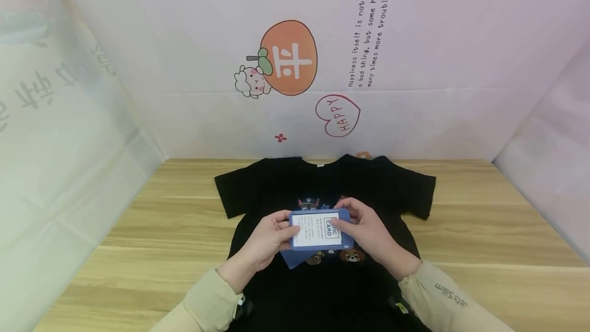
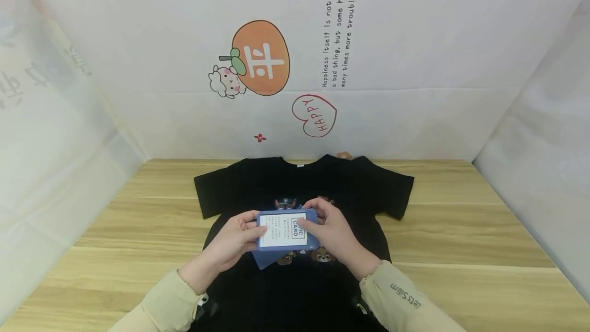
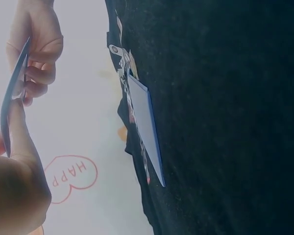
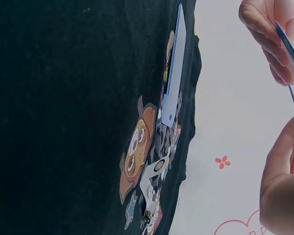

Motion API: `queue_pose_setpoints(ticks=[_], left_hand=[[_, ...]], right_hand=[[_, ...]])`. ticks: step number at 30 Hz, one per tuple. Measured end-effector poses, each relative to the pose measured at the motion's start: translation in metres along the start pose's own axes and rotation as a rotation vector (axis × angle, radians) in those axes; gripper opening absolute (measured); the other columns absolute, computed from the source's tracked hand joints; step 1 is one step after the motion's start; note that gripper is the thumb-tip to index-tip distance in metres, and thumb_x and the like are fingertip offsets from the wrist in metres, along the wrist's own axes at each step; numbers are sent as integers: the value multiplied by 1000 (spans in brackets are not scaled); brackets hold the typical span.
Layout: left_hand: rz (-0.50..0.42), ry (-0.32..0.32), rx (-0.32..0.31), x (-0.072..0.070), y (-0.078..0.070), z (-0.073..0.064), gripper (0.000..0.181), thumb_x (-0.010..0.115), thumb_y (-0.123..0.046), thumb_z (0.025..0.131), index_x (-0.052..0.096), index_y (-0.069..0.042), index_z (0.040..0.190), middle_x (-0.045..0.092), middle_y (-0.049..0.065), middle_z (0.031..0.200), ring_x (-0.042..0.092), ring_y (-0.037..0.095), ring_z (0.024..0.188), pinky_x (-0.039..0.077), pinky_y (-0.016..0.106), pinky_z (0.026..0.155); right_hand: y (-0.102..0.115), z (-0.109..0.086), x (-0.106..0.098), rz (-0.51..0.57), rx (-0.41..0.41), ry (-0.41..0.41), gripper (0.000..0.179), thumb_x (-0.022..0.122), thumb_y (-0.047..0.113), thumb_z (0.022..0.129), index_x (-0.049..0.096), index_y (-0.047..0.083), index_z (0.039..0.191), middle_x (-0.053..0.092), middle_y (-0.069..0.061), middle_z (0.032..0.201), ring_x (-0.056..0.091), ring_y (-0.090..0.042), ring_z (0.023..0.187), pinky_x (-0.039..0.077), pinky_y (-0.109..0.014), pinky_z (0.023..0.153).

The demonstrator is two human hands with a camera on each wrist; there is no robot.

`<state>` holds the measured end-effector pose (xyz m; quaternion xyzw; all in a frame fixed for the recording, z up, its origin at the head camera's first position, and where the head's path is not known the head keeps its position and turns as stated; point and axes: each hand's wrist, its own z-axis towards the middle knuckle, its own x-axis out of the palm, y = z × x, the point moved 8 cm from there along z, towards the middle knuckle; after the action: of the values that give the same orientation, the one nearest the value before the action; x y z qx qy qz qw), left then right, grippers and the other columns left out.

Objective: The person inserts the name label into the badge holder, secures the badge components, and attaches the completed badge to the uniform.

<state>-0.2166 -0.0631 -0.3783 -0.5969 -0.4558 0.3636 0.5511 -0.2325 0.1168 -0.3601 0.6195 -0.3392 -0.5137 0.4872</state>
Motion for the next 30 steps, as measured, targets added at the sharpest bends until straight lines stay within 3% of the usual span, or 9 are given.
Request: queue_pose_setpoints(ticks=[11,22,30], left_hand=[[-8,-32,2,-16,-1,-3,31,51,-3,96,48,9,124,66,23,112,69,17,88,57,33,78],[-34,-78,15,-50,-3,-11,31,49,-3,96,44,10,123,67,18,113,68,13,87,57,31,78],[-29,-115,-10,-70,0,-20,33,49,-4,97,42,10,126,67,17,115,68,13,89,56,30,79]], right_hand=[[-2,4,-4,66,18,44,34,59,20,94,49,-3,118,57,-12,95,58,-18,80,53,-27,68],[-14,19,-12,148,122,134,33,57,21,95,48,-3,116,55,-2,99,52,-16,86,53,-30,77],[-21,32,-1,87,179,215,40,57,23,94,43,-3,122,53,-11,112,53,-30,104,54,-37,86]])
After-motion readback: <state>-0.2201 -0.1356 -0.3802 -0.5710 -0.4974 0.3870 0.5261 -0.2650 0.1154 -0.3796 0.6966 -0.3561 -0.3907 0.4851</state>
